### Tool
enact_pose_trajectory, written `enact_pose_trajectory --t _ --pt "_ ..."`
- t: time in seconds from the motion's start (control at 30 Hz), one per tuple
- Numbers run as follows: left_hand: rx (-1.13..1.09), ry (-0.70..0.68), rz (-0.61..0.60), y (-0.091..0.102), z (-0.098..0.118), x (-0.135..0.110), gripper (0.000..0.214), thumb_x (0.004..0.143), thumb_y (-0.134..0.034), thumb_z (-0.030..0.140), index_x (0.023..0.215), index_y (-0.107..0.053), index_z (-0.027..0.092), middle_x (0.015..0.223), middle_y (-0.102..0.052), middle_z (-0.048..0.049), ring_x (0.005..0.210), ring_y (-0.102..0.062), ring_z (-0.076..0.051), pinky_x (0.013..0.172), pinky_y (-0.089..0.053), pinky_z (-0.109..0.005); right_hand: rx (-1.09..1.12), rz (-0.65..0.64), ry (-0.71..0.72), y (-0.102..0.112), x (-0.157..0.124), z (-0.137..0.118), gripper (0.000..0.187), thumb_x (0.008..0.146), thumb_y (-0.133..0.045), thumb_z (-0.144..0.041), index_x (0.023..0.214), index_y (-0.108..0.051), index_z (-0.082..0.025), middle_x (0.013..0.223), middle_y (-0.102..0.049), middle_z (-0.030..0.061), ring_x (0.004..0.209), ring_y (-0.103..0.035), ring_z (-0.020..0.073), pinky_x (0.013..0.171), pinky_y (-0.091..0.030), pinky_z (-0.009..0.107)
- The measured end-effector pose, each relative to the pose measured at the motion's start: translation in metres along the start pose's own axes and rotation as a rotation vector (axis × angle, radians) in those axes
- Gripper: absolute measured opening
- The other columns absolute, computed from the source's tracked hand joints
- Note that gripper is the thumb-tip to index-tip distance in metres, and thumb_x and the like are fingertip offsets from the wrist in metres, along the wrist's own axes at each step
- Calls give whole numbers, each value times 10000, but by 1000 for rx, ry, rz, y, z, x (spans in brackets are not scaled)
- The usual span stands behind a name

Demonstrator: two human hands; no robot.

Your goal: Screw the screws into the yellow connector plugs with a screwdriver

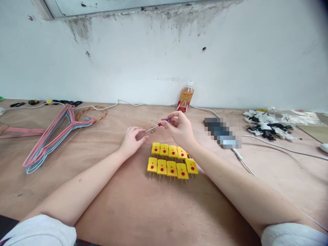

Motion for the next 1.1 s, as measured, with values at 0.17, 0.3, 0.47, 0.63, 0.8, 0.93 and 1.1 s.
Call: enact_pose_trajectory --t 0.17,0.3,0.47,0.63,0.8,0.93,1.1 --pt "-58 -3 10 4 1 0 139 923 -733 317 1043 -781 264 1163 -743 -58 1182 -629 -271 1088 -488 -511 -11 7 -22 -1 -2 2 425 795 -840 -509 945 -534 -256 954 -792 44 853 -783 204 817 -638 376" --pt "-81 12 13 4 -1 0 76 929 -712 288 937 -778 251 1114 -750 -54 1133 -649 -262 1058 -506 -500 -21 6 -18 -1 -2 3 438 785 -840 -527 943 -532 -258 966 -795 48 850 -779 204 809 -634 377" --pt "-96 12 15 3 -1 1 83 932 -704 298 918 -766 244 1091 -749 -56 1107 -661 -257 1043 -515 -488 -41 8 -9 -1 -3 3 413 803 -829 -508 958 -543 -256 961 -794 45 855 -778 207 806 -625 378" --pt "-92 15 7 3 -1 0 95 921 -704 312 899 -762 240 1096 -740 -60 1107 -654 -255 1042 -517 -487 -79 3 14 -2 -2 -2 374 828 -806 -482 965 -540 -258 956 -793 32 848 -774 200 781 -609 362" --pt "-82 14 -2 3 1 0 117 931 -697 334 897 -758 241 1103 -734 -60 1112 -653 -256 1059 -511 -503 -138 3 36 -2 -3 -7 350 836 -798 -473 953 -545 -261 952 -793 30 862 -774 204 804 -613 377" --pt "-75 22 -5 3 1 0 119 937 -697 338 901 -757 242 1106 -731 -57 1112 -654 -254 1062 -511 -501 -170 -14 62 -3 -4 -10 340 843 -795 -474 946 -549 -263 948 -794 30 878 -775 210 822 -625 387" --pt "-75 19 -1 2 1 -1 120 936 -702 341 909 -767 244 1101 -729 -54 1108 -651 -253 1053 -517 -492 -156 -77 117 -7 -5 -15 266 867 -778 -397 956 -567 -261 979 -789 34 894 -781 209 843 -639 392"
Point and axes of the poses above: each hand's wrist, its own x-axis towards the middle knuckle, its own y-axis out of the back of the hand, z = x × y, the point moved 9 cm from there along x, towards the middle knuckle
